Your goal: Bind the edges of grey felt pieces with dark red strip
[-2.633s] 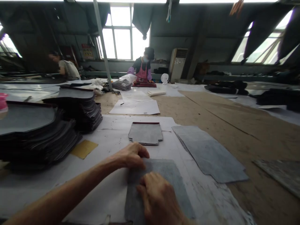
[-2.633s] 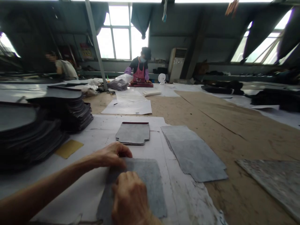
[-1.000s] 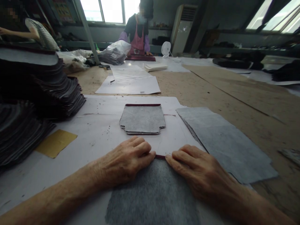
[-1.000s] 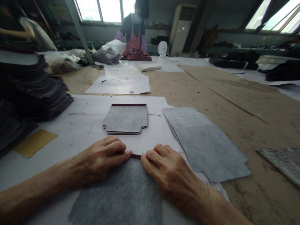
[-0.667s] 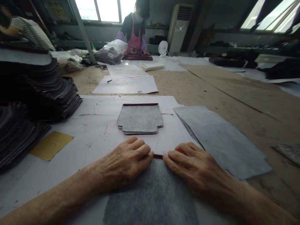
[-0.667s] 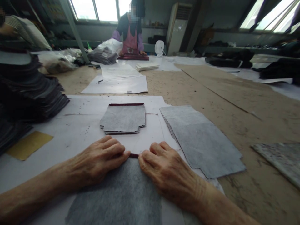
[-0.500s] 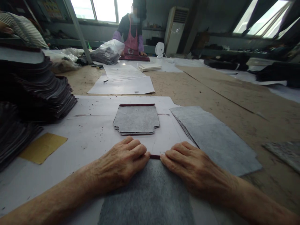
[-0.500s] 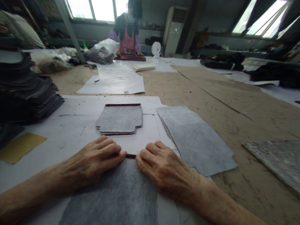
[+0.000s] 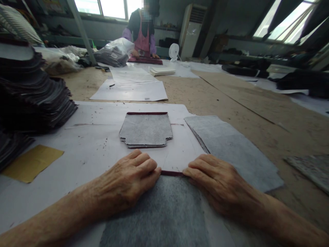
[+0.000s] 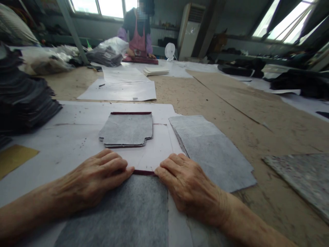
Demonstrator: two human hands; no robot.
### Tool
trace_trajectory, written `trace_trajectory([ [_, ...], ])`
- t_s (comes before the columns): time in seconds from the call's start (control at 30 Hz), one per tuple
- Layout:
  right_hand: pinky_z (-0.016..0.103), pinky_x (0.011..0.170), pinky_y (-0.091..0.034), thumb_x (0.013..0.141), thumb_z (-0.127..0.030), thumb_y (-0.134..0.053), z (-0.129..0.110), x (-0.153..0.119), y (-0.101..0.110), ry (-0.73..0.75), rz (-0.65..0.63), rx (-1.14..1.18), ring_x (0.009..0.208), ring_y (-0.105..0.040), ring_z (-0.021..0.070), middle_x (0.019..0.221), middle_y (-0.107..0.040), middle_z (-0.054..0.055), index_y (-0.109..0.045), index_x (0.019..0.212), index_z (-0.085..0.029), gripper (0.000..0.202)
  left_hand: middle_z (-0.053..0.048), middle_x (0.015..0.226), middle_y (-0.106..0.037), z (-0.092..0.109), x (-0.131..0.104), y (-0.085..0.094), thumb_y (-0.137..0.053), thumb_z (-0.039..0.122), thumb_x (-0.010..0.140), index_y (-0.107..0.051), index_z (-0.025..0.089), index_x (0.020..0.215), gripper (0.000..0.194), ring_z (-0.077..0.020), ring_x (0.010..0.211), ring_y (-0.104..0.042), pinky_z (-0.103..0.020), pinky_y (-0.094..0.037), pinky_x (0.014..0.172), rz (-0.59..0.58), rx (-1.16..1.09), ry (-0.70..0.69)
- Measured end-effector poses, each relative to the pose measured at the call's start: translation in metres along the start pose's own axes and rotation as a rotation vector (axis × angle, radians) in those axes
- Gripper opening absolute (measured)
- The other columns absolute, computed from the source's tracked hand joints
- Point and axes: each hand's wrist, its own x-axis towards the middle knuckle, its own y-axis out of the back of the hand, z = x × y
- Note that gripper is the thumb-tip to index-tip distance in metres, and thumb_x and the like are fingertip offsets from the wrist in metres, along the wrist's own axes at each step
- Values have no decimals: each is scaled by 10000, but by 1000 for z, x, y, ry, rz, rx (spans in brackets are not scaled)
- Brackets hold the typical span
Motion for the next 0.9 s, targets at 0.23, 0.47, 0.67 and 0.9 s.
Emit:
trace_trajectory([
  [0.23,297,665,-407,865,-74,-379,3,-6,0,-47,-7,35,753,-474,144,811,-549,58,-578,987,-135,242,-75,878,-531,3,3,4,-334,84,893,-533,102,1042,250,-158,775,-459,-342,-403,710,9,2,10],
  [0.47,350,721,-445,862,-66,-349,7,-13,3,51,-34,-59,838,-467,180,919,-562,91,-548,1083,-96,299,-73,881,-531,2,1,4,-376,65,875,-523,96,1059,239,-165,767,-443,-349,-379,704,-1,-15,13],
  [0.67,348,733,-457,871,-75,-356,5,-19,-1,-22,41,-28,854,-475,171,926,-566,75,-542,1104,-136,305,-77,867,-535,2,1,1,-344,73,889,-519,91,1068,251,-160,769,-431,-348,-369,699,45,-22,5],
  [0.9,302,750,-466,851,-120,-481,4,-21,-7,-203,151,117,869,-498,149,934,-564,72,-541,1062,-144,221,-75,843,-526,2,2,-1,-347,73,883,-519,77,1072,255,-160,754,-425,-354,-365,687,69,-39,1],
])
